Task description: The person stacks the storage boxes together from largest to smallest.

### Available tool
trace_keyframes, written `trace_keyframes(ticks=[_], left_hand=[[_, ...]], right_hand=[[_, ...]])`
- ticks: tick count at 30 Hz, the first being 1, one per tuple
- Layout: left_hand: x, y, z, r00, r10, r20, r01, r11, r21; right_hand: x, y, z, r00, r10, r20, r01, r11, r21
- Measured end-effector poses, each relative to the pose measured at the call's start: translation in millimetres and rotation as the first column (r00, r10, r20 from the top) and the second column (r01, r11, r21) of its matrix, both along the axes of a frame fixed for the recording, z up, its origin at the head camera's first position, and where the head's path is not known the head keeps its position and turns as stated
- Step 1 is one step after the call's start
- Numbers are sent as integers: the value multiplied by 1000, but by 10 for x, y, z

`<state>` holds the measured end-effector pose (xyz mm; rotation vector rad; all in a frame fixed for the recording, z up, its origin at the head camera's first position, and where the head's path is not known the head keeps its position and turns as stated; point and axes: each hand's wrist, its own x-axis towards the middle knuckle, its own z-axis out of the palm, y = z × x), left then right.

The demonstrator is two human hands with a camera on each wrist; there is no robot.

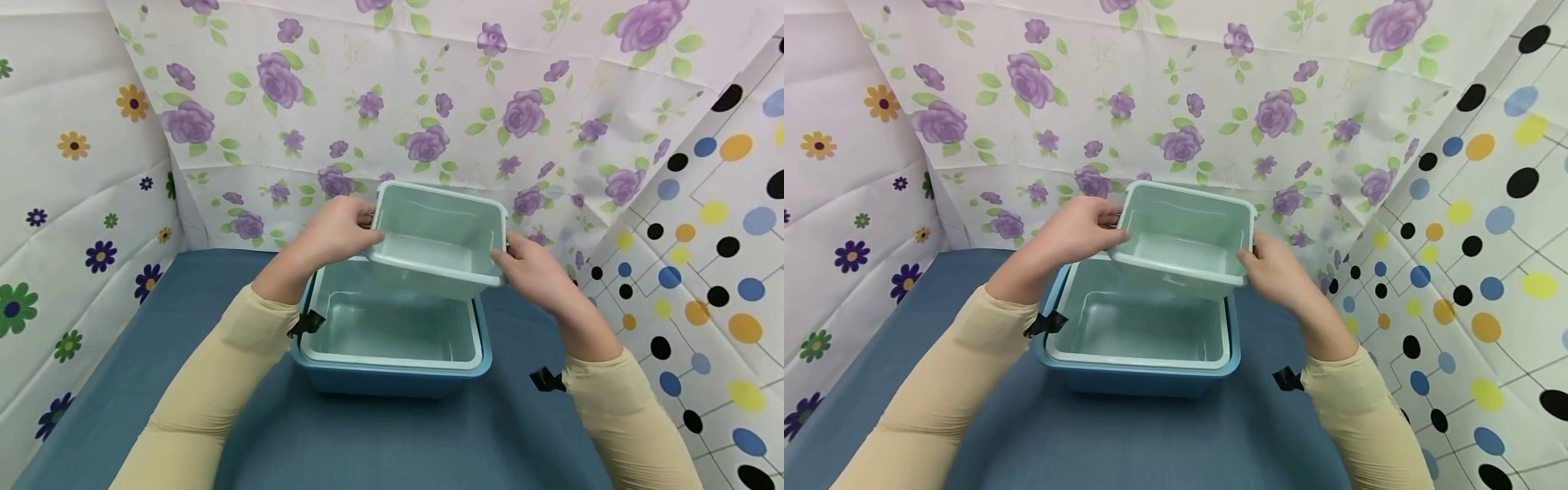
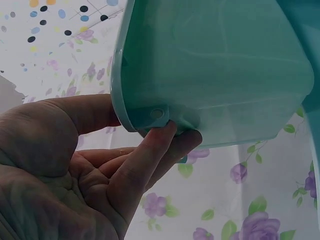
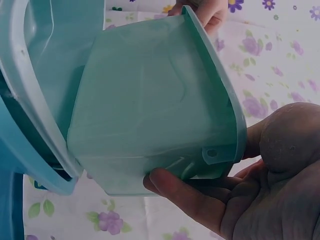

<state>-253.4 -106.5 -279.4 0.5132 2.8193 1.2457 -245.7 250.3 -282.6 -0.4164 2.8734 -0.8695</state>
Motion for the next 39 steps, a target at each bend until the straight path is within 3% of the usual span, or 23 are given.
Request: trace_keyframes(ticks=[13,21,39], left_hand=[[119,-127,15,999,12,38,-10,999,-43],[173,-172,-22,1000,13,14,-12,999,-53],[304,-243,-28,999,32,28,-29,996,-85]], right_hand=[[39,-69,27,998,57,13,-56,998,-36],[21,-96,-11,994,107,-29,-108,993,-56],[78,-155,-68,994,106,10,-105,994,-43]])
